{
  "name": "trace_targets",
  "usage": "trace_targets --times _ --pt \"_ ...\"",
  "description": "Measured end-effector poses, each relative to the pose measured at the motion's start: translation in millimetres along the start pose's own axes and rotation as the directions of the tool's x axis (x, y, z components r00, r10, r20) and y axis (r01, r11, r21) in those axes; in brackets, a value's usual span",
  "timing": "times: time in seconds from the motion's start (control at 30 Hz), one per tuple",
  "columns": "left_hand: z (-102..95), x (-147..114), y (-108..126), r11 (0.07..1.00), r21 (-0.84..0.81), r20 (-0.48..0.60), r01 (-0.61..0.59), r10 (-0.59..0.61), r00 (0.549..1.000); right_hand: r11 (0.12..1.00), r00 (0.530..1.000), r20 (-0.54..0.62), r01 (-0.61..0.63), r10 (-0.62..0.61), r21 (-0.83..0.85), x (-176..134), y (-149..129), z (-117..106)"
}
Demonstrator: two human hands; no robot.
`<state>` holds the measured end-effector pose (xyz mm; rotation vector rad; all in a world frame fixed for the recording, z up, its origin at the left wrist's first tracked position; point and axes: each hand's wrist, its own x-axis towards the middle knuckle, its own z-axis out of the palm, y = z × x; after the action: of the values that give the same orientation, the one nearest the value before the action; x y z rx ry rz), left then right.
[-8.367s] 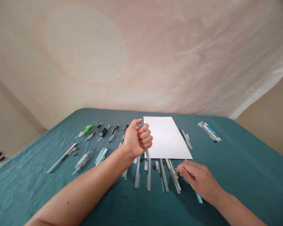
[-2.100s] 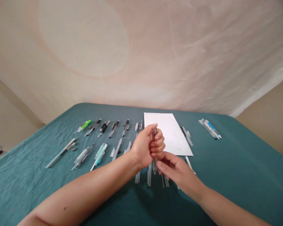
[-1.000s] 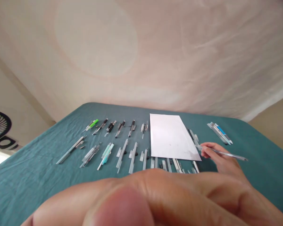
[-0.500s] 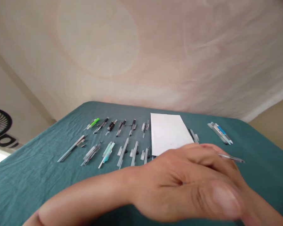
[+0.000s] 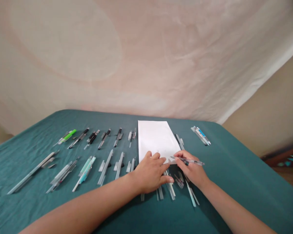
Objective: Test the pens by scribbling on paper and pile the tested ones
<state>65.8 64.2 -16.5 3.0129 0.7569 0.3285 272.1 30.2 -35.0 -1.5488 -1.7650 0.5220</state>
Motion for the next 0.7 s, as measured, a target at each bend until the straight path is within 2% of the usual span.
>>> trace_targets --times 0.33,0.7 --pt "4.1 2.3 -0.2 1.0 0.015 -0.006 0.022 -0.022 1.0 0.998 0.994 -0.105 -0.037 0.031 -0.055 2.1 3.2 1.6" --pt "5.3 2.4 -1.7 1.0 0.007 -0.013 0.018 -0.018 1.0 0.994 0.994 -0.101 -0.051 0.042 -0.096 4.2 5.7 0.8"
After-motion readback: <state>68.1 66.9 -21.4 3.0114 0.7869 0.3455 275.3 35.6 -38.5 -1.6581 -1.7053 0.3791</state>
